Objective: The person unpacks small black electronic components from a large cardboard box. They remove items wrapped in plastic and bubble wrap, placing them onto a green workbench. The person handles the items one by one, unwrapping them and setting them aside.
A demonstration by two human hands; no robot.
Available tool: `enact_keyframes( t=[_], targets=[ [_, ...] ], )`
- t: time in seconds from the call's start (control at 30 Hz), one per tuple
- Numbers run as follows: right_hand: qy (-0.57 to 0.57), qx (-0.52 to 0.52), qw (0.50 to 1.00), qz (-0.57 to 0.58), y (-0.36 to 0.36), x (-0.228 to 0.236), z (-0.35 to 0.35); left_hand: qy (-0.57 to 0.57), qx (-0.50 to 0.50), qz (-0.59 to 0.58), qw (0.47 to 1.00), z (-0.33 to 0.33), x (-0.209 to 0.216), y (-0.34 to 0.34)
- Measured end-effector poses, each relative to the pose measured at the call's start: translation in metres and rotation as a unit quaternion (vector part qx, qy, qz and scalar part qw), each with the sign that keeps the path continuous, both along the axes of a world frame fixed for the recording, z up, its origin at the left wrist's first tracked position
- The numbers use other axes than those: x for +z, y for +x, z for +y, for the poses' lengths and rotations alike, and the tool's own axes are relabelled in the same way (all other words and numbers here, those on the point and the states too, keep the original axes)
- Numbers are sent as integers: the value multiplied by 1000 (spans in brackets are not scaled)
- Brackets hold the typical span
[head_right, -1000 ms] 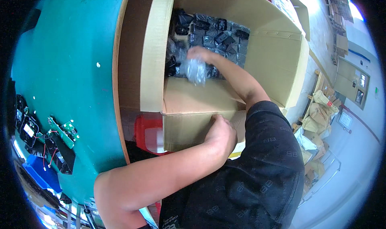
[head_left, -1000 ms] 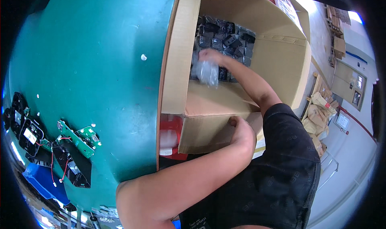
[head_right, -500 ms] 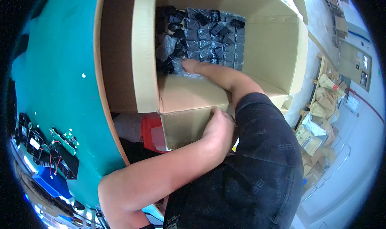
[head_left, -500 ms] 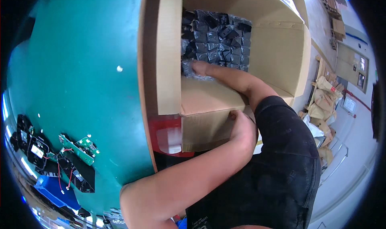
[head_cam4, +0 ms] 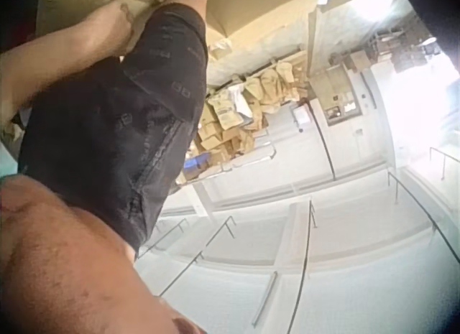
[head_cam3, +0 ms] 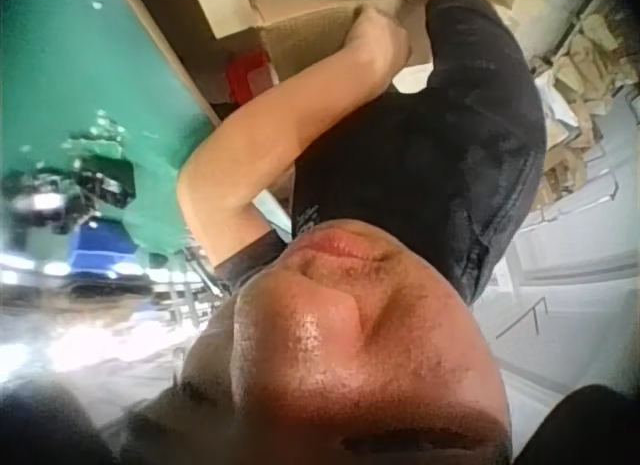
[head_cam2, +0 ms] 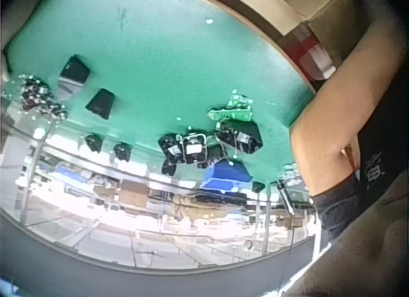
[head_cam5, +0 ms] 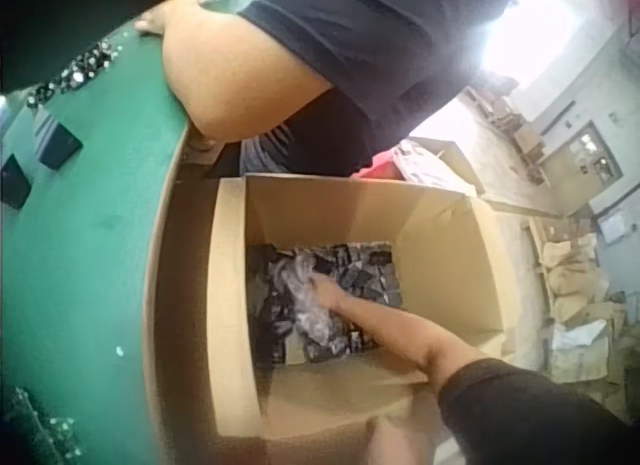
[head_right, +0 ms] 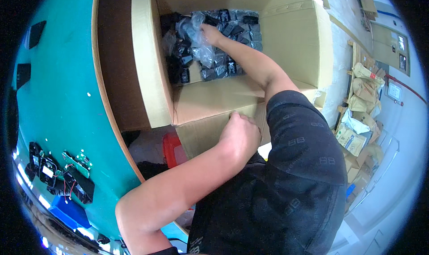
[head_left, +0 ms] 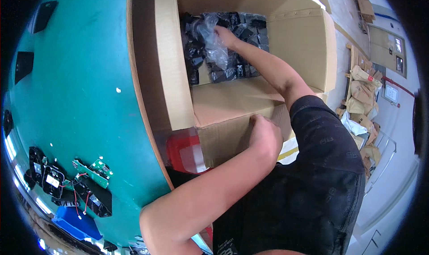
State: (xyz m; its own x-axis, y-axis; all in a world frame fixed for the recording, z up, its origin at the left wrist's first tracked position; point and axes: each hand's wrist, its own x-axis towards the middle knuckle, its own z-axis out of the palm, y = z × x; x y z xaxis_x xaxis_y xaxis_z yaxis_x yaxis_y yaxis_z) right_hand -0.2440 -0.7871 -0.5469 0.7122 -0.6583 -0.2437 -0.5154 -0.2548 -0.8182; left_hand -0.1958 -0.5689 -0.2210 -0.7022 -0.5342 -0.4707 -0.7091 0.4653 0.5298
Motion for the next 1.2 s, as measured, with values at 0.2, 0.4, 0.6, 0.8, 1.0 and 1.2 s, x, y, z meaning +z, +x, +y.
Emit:
enact_keyframes(
  t=[0.2, 0.4, 0.6, 0.8, 1.0, 1.2],
  targets=[
    [688, 69, 648, -320, 58, 8, -9, 12, 7, -9, 1000, 1, -2, 0],
    [171, 162, 967, 94, 91, -37, 8, -19, -185, -71, 980, -19, 19, 20],
    [-67, -52, 953, 289, 113, -22, 4, -22, -181, -96, 979, -12, 10, 7],
    [-132, -54, 949, 280, 106, -4, -8, -24, -163, -110, 980, -9, 4, 6],
    [-204, -144, 951, 183, 55, -1, -58, -38, -119, -95, 988, -6, 2, 1],
    [-20, 348, 918, 187, 10, -15, -11, -24, -19, -2, 1000, -8, -1, -1]
  ],
)
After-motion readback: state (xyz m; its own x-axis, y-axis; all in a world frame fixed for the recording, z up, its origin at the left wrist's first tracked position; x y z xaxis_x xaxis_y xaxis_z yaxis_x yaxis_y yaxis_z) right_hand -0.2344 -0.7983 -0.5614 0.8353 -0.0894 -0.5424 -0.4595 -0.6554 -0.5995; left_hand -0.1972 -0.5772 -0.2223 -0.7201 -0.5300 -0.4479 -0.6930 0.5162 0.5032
